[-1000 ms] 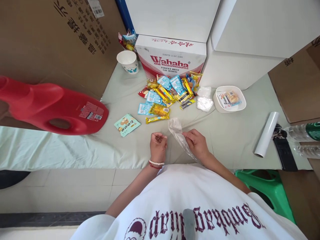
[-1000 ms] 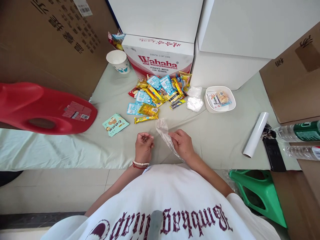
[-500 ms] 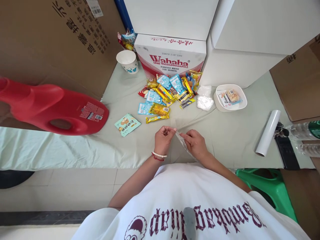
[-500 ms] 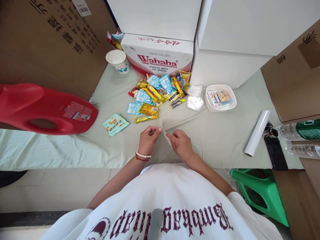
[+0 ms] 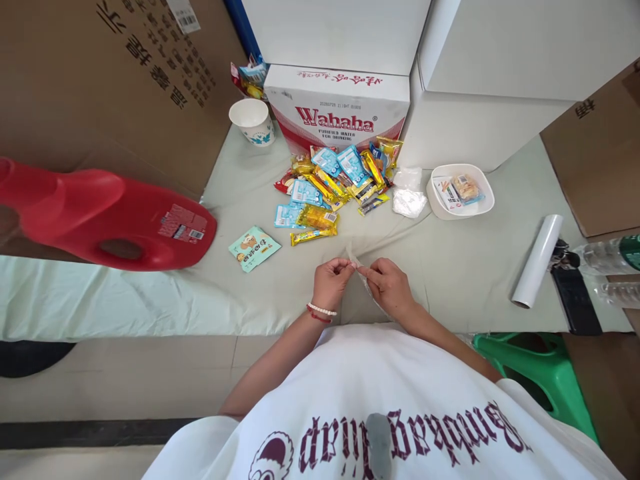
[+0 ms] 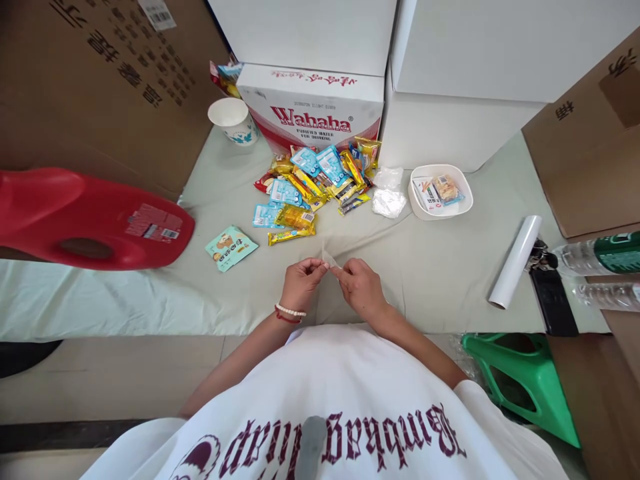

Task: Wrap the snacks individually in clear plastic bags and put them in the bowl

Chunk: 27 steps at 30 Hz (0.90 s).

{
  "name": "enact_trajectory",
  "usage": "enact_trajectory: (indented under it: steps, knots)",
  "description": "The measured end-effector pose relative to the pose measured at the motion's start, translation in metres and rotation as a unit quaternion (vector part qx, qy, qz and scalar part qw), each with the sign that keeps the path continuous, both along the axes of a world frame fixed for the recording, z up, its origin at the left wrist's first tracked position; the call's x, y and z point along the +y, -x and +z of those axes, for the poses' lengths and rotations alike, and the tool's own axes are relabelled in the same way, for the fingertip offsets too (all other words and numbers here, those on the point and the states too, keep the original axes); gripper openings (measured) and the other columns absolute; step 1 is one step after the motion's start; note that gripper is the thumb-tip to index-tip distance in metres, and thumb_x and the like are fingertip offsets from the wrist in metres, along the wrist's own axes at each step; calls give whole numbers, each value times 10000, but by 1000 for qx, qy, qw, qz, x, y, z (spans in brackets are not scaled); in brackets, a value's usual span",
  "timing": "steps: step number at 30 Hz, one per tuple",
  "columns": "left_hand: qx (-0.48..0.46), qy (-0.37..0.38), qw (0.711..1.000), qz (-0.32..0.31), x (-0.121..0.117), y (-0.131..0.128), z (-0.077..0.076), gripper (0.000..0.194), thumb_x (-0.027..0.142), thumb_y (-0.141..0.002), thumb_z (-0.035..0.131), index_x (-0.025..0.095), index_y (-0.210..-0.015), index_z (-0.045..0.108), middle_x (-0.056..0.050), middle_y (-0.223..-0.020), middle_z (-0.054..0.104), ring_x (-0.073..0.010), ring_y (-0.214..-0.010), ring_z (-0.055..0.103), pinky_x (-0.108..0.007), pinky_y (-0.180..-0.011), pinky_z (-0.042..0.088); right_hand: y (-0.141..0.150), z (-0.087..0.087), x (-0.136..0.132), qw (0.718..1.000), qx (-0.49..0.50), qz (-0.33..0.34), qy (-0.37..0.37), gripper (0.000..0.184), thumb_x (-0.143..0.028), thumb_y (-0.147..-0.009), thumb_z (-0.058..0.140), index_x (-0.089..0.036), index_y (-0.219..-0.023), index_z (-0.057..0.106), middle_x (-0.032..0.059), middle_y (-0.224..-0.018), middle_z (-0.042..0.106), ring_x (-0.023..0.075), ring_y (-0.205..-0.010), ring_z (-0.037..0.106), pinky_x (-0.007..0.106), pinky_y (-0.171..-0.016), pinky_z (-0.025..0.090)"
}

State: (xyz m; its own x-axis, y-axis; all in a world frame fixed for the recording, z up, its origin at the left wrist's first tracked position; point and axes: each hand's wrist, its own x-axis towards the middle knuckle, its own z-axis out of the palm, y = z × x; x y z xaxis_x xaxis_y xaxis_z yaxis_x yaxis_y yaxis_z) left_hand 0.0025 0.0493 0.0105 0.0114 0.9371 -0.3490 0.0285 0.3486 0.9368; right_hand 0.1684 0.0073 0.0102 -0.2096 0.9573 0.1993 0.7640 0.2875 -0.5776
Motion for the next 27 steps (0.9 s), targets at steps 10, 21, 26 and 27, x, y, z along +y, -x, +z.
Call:
enact_trajectory:
  steps: [10,21,26,27]
  knots:
    - [-108,65,992,16,-6,-5,-3,308,416,-684,810,150,-804,712,91,-500,422,-51,-451,280,-221,-443,177,0,-3,-1,999,39,-11,3,313,-196,-997,485,-257,-1141,757,47,-871,622,178,-814,582,283,-714,444]
    - [-131,68,989,28,-8,-3,-1,323,418,-651,836,160,-775,688,93,-511,424,-47,-452,274,-216,-436,174,1,-2,-1,999,49,-17,8,311,-173,-978,503,-238,-1150,755,40,-855,626,158,-748,591,269,-678,450]
    - [-84,37,996,17,-9,-2,-6,328,427,-649,859,154,-769,723,77,-533,468,-55,-490,324,-221,-475,236,1,-1,-2,999,46,-18,3,318,-173,-984,490,-234,-1147,755,37,-839,612,156,-735,591,267,-667,450]
    - [-77,34,996,15,-9,-3,-8,317,420,-649,858,155,-764,728,74,-534,479,-58,-497,336,-222,-481,247,1,-1,-2,999,47,-17,3,318,-173,-984,490,-237,-1148,755,35,-839,611,154,-734,589,266,-667,450]
